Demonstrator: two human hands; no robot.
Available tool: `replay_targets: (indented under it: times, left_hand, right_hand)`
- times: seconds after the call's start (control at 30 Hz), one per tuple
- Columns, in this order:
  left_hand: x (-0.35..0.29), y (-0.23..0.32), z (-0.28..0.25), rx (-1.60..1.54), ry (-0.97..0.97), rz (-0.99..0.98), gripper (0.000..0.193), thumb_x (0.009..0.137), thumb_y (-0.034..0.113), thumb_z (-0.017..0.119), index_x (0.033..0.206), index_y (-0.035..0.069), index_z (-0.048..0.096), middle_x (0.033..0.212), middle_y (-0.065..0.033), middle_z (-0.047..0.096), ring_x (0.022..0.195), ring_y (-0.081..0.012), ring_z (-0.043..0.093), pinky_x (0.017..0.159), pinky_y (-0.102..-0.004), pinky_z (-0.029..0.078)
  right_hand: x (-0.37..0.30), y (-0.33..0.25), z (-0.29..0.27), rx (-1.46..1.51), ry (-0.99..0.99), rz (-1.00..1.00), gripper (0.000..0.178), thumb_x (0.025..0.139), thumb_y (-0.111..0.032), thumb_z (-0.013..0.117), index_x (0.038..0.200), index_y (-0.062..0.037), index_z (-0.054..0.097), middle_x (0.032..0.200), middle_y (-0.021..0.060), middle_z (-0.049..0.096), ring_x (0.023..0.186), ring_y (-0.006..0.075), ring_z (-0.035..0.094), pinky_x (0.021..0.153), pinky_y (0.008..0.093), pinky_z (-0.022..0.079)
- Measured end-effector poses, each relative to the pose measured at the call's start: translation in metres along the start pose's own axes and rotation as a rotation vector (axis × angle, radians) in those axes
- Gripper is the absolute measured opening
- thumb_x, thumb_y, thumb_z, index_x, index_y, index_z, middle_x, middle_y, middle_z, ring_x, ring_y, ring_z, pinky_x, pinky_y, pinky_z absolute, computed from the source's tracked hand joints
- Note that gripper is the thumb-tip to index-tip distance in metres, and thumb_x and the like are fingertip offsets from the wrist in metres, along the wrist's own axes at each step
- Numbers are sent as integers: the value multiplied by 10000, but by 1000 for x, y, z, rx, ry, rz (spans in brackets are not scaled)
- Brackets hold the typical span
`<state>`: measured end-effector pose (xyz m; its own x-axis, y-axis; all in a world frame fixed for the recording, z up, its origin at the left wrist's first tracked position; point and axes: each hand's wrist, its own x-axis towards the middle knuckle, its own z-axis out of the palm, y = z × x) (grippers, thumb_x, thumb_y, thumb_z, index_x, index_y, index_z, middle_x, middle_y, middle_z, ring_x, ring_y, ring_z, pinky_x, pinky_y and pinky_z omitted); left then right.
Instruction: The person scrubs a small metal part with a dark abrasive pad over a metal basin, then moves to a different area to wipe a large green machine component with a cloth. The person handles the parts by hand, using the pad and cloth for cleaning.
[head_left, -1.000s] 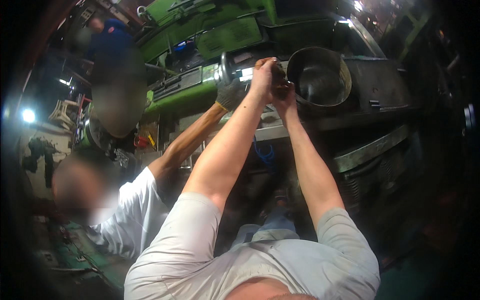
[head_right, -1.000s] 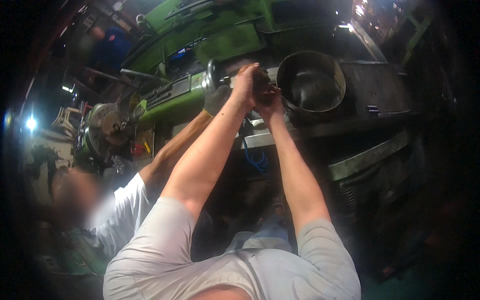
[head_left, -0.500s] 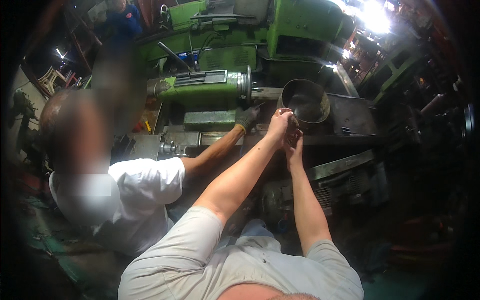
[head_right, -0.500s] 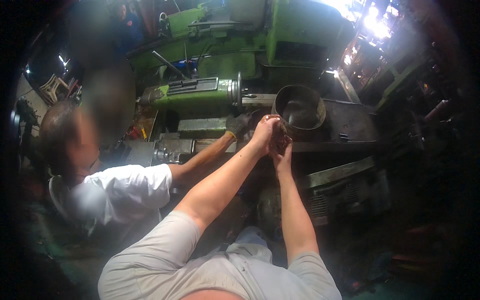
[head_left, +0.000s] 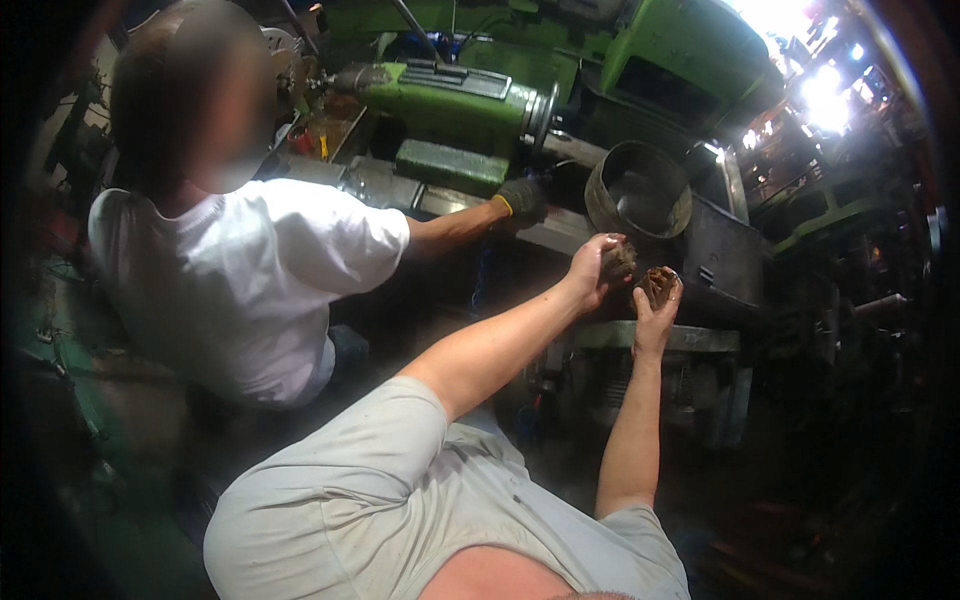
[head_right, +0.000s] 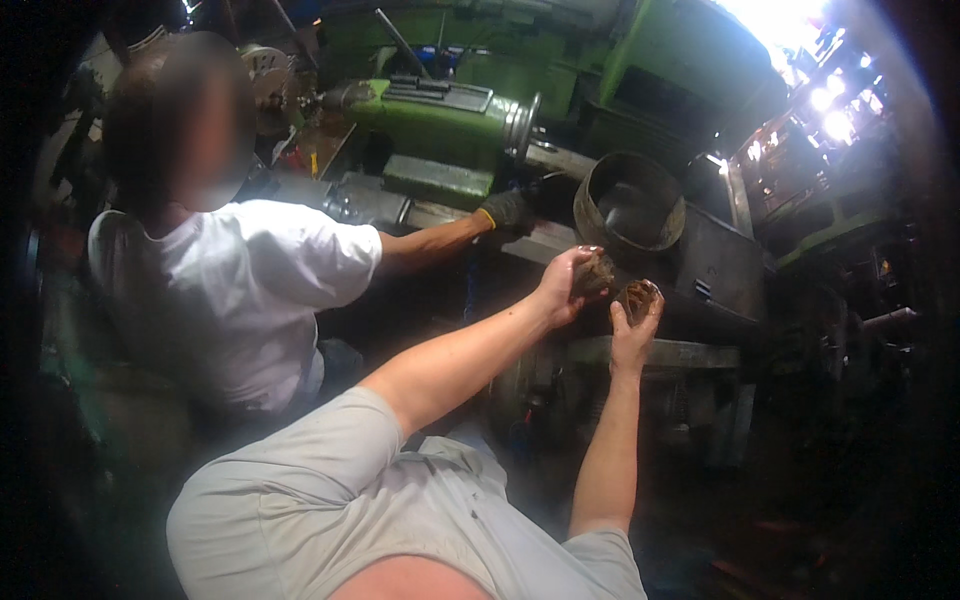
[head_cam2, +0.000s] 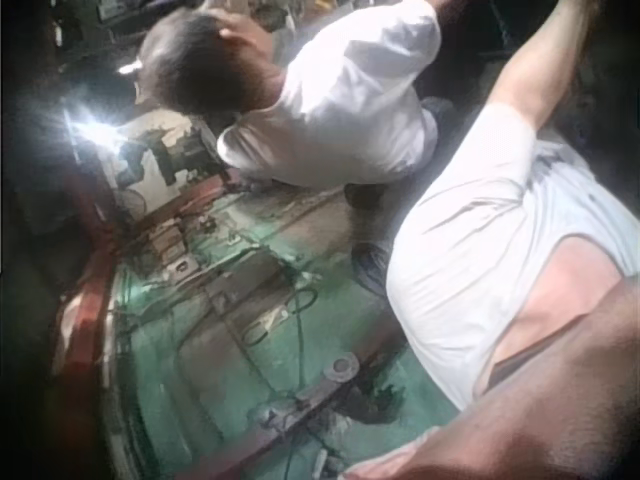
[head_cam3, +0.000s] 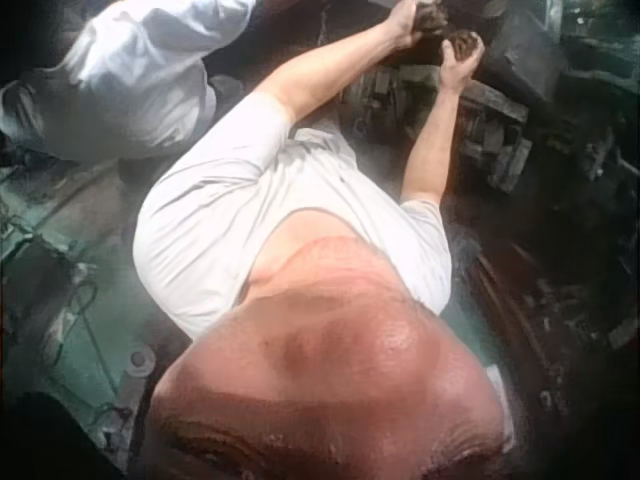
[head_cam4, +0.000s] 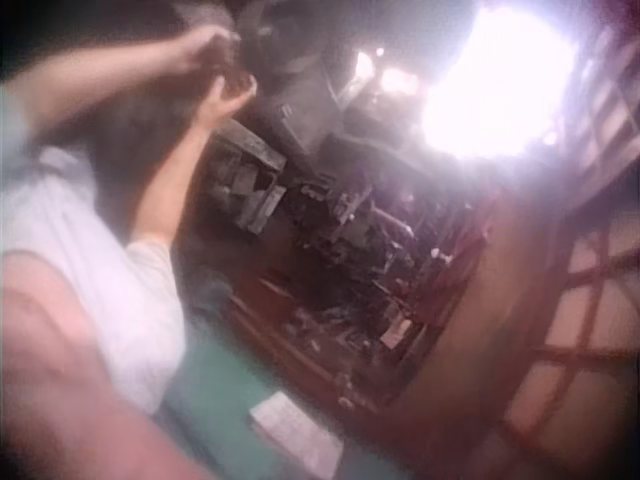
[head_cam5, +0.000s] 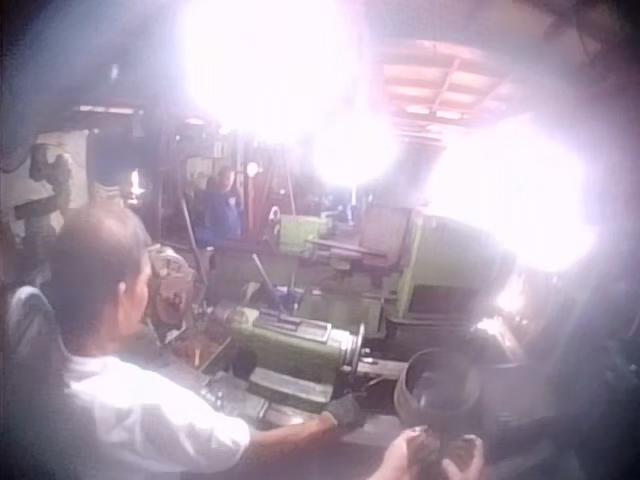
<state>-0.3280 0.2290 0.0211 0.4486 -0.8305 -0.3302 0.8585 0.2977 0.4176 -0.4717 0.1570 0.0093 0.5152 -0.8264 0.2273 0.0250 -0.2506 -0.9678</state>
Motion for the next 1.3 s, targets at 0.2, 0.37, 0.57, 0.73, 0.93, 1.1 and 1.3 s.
replay_targets:
  times: [0.2,0.37,0.57,0.73,0.93,1.1,1.3]
  left_hand:
    - [18,-29,17,304,-85,39,423,844,181,527,1260,105,543,1038,-82,579,974,-248,606,860,-447,531]
    - [31,-19,30,417,-118,-104,454,837,155,528,1288,104,517,1092,-101,570,996,-259,615,864,-441,542]
    - [53,-9,30,291,-78,4,398,849,140,512,1245,106,541,1087,-124,605,956,-285,638,839,-464,562]
    - [66,-10,-20,-48,92,80,305,876,177,497,1162,98,566,972,-115,642,857,-285,664,738,-457,590]
    - [51,-5,-48,-151,67,23,310,944,226,400,1142,85,593,1086,-130,690,957,-295,695,766,-476,591]
    - [36,0,-57,-131,61,84,349,1022,259,382,1206,67,608,1170,-127,675,1054,-270,680,896,-469,586]
    - [23,5,-84,-256,63,55,342,1041,276,388,1191,63,610,1142,-110,690,1035,-255,686,859,-413,598]
  right_hand:
    - [-15,79,-26,39,-39,106,551,853,79,645,1351,-65,456,1283,90,573,1197,193,570,1044,348,455]
    - [-9,91,-15,159,-83,119,587,836,98,636,1364,-67,440,1295,99,569,1223,197,561,1055,349,444]
    - [23,104,-4,117,-4,145,530,875,38,636,1362,-52,446,1278,99,563,1220,207,550,1041,347,446]
    - [57,39,10,282,-42,49,529,887,0,683,1361,-52,455,1238,88,560,1160,204,559,998,336,472]
    - [74,-17,60,292,-254,-16,526,882,-29,719,1341,-58,464,1242,104,565,1166,207,559,992,342,479]
    - [61,-5,81,36,-295,-174,553,845,-114,780,1314,-65,491,1227,119,602,1152,237,600,1000,361,480]
    - [40,7,96,-151,-326,-227,573,814,-148,810,1295,-63,511,1224,136,629,1150,260,620,1009,372,472]
